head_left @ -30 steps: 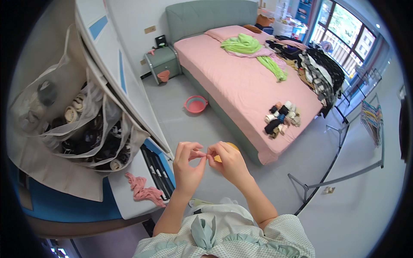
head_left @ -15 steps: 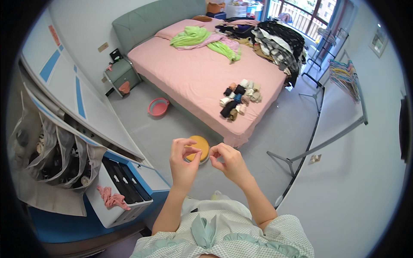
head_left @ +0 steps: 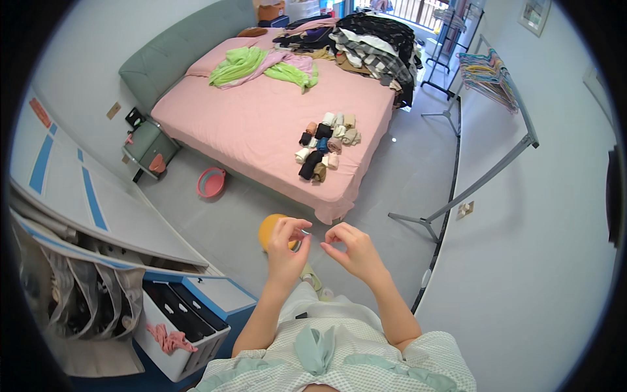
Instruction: The person picks up pairs of rolled socks from a bed, brings them to a hanging organizer, and places them into the compartments by hand.
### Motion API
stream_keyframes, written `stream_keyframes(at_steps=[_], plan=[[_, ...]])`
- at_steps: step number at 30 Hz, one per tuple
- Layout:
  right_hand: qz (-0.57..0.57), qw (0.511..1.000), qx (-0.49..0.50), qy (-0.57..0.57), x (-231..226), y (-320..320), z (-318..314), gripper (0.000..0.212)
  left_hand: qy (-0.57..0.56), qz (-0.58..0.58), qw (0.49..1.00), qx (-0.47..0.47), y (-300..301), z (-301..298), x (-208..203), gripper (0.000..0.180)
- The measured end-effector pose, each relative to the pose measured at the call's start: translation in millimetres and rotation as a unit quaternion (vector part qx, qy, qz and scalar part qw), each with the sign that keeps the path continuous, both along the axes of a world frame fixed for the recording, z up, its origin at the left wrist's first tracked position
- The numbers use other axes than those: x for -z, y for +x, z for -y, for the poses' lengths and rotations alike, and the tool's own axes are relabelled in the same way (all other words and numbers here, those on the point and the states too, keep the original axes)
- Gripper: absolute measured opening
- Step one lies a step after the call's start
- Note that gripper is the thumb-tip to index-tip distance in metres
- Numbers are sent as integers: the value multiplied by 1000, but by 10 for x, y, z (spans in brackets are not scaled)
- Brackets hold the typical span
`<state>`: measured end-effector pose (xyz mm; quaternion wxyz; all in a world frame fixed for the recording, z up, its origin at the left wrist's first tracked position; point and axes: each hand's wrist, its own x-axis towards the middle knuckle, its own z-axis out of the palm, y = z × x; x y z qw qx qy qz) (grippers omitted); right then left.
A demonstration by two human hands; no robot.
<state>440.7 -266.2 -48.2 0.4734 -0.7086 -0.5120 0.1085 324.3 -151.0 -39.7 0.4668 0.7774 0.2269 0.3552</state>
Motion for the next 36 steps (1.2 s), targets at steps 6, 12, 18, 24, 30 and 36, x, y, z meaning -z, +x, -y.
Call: stream_keyframes(at_steps=[6, 12, 18, 24, 30, 36], plan=[[6, 999, 41, -19, 30, 308, -279, 15, -45, 2, 997, 67, 427, -389, 184, 23], [-4, 998, 66, -4, -23, 664, -841, 15, -76, 27, 988, 131, 838, -912, 194, 26], [-5, 996, 85, -6, 38, 887, -1348, 13, -93, 15, 983, 157, 1089, -1440, 206, 28], [-30, 994, 104, -24, 109, 1058, -1623, 13, -123, 12, 978, 170, 1302, -1775, 209, 31], [5, 994, 107, -16, 120, 1312, -1826, 13, -111, 11, 979, 170, 1593, -1949, 236, 31], [46, 995, 79, -30, 219, 1764, -2029, 14, -93, -5, 987, 134, 1991, -2073, 270, 31]])
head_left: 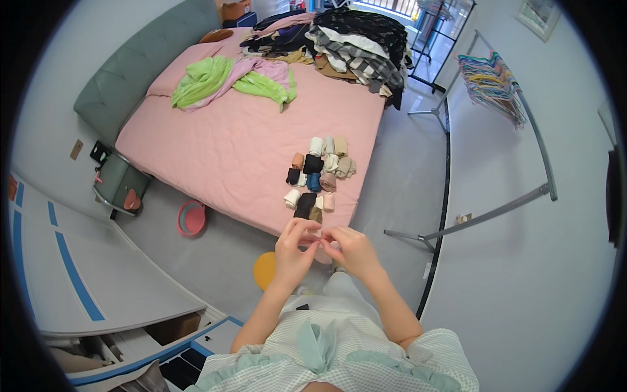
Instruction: The person picks up pairs of rolled socks from a bed, brings them to a hanging organizer, and places them into the compartments by hand.
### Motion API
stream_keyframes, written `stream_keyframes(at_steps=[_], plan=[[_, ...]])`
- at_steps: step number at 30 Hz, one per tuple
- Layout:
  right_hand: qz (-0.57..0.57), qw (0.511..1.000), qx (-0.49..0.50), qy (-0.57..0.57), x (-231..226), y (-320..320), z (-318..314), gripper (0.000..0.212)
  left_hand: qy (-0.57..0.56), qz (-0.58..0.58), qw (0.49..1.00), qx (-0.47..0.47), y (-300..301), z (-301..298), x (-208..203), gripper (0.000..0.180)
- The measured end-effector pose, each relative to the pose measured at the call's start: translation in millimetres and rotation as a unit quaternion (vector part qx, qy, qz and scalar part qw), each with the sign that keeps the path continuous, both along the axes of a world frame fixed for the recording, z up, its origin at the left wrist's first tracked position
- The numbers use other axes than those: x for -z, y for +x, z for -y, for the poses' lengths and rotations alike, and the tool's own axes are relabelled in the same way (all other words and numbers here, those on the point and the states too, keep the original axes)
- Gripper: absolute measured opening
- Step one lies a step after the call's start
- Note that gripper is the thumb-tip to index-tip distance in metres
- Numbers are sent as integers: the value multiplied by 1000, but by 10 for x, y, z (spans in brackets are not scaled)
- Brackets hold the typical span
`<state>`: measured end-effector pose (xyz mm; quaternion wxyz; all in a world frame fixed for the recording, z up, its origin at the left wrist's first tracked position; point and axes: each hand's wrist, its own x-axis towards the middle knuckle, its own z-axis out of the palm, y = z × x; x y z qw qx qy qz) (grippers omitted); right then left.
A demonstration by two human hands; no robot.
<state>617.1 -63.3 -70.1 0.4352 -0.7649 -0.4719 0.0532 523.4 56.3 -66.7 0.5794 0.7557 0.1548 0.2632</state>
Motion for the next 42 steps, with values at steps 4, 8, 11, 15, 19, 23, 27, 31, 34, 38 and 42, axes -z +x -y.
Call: stream_keyframes(at_steps=[4, 8, 11, 15, 19, 23, 27, 31, 34, 38, 42], plan=[[14, 998, -58, -3, 101, 352, -262, 16, 2, -25, 998, -53, 226, -121, 59, 32], [-18, 986, -164, -9, 129, 678, -592, 16, 2, -38, 986, -164, 373, -227, 104, 33], [-37, 966, -257, -1, 158, 793, -867, 16, -12, -39, 967, -252, 372, -270, 112, 32], [-47, 932, -359, -26, 187, 686, -1198, 15, -28, -23, 928, -372, 161, -249, 214, 31], [-45, 887, -459, -29, 247, 265, -1435, 15, -25, -19, 869, -493, -245, -118, 201, 29], [-83, 843, -531, -32, 244, -356, -1530, 16, -22, 12, 799, -601, -743, 45, 222, 25], [-93, 823, -558, -47, 366, -1022, -1624, 12, 30, 24, 727, -685, -1415, 186, 295, 24], [-112, 788, -600, -80, 365, -1840, -1625, 11, 47, 27, 693, -719, -2248, 253, 313, 26], [-117, 751, -645, -80, 428, -2474, -1637, 11, 60, -4, 680, -731, -2827, 289, 368, 26], [-100, 730, -670, -93, 488, -3272, -1679, 13, 34, -11, 657, -753, -3535, 376, 630, 25], [-93, 685, -714, -108, 926, -3959, -1764, 13, -13, -1, 639, -769, -4113, 467, 1147, 25]])
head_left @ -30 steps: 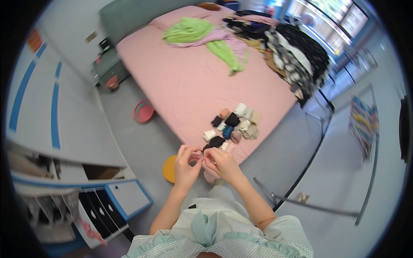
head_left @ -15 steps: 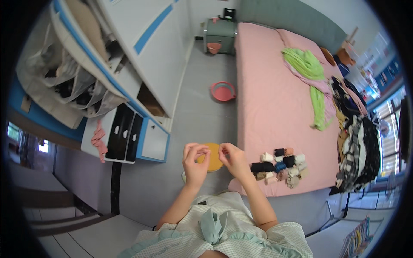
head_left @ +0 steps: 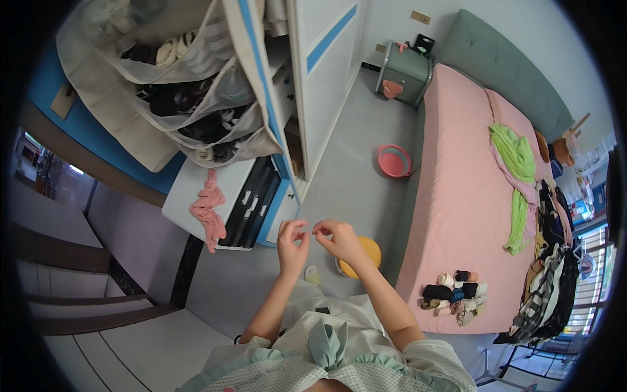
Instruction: The person picks up pairs of rolled socks from a bed, brings them to a hanging organizer, and places them into the compartments by hand.
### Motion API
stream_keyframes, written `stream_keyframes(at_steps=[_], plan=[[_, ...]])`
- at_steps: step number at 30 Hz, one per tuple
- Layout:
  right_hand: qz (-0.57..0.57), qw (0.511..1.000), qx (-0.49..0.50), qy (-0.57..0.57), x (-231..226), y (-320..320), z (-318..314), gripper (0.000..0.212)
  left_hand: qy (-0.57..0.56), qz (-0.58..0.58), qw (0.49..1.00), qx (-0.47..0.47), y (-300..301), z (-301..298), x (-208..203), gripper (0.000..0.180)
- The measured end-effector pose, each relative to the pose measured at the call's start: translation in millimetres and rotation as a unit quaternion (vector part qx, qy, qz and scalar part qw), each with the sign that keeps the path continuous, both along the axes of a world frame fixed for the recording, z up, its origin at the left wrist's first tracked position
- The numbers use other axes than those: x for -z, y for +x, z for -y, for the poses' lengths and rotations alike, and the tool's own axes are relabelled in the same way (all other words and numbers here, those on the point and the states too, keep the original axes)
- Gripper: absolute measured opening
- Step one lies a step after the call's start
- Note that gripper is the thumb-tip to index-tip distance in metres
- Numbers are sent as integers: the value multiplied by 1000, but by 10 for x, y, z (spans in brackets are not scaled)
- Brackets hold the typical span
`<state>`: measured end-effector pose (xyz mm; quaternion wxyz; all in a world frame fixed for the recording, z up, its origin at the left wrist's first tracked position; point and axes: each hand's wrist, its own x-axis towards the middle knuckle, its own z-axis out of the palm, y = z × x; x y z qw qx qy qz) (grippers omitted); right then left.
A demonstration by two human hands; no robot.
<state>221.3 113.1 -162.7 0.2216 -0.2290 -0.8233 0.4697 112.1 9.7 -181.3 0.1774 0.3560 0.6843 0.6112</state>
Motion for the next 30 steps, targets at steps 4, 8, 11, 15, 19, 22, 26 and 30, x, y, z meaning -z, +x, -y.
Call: stream_keyframes(at_steps=[4, 8, 11, 15, 19, 22, 26, 30], plan=[[64, 997, -34, -27, 352, -617, 11, 13, -70, 48, 995, -51, -417, 173, 424, 22], [91, 990, -49, -98, 858, -1108, 8, 16, -111, 88, 987, -70, -735, 295, 811, 20], [79, 976, -62, -194, 1235, -1457, 15, 17, -65, 149, 982, -91, -948, 370, 1265, 22], [72, 934, -23, -349, 1685, -1860, 14, 24, -39, 203, 972, -111, -1128, 398, 1572, 24], [97, 937, 7, -335, 1994, -2157, 64, 31, -65, 308, 941, -128, -1206, 404, 1521, 34], [149, 928, 30, -340, 2046, -2368, 137, 36, -66, 330, 932, -137, -1252, 475, 1516, 37], [148, 915, 54, -372, 2126, -2505, 201, 35, -68, 354, 921, -146, -1264, 551, 1544, 37], [124, 893, 82, -424, 2137, -2568, 247, 31, -74, 352, 922, -143, -1284, 659, 1623, 37]])
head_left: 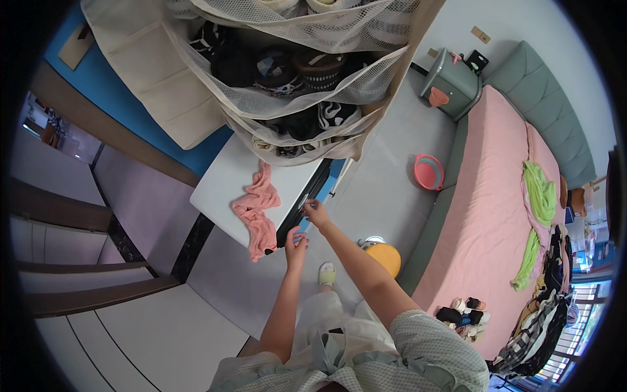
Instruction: The person picks up pairs of rolled socks from a bed, brings them to a hanging organizer, and places them into the compartments by hand.
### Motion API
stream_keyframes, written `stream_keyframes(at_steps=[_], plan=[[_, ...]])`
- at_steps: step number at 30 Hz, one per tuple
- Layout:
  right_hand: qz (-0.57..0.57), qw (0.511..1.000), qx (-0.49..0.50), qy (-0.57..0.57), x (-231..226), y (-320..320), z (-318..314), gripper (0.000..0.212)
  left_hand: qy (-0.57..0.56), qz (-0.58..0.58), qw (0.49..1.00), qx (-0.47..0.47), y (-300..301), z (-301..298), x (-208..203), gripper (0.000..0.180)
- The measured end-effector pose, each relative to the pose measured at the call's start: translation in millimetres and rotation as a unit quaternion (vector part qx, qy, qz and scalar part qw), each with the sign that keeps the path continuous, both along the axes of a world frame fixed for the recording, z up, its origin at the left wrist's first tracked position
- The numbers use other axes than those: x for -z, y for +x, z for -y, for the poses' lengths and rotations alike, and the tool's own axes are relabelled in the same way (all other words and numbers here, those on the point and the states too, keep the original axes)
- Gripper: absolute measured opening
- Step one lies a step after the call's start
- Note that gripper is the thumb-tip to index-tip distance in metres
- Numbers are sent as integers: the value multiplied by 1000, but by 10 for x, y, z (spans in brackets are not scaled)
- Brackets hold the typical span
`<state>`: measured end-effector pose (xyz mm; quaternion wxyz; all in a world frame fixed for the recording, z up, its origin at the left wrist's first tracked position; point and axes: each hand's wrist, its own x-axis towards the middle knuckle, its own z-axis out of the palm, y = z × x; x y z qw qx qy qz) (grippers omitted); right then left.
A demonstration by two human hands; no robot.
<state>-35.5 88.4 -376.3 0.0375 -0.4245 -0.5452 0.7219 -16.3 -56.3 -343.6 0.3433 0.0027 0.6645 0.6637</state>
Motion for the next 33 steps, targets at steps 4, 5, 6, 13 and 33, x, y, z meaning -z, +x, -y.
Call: stream_keyframes(at_steps=[4, 5, 6, 13, 33], plan=[[-22, 999, 18, -43, 3, 15, 2, 30, -14, 18, 1000, 1, 44, 28, -20, 38], [-16, 999, 23, -22, 21, 41, -6, 30, -14, 18, 1000, 2, 65, 28, -31, 38], [-11, 1000, 29, -1, 36, 77, -16, 30, -4, 25, 1000, 8, 90, 28, -45, 38], [-14, 999, 40, -8, 19, 541, -82, 30, 17, 123, 991, 57, 340, 34, -277, 41], [-62, 987, 138, -46, 35, 1559, -175, 24, -29, 171, 963, 205, 1257, -2, 213, 59]])
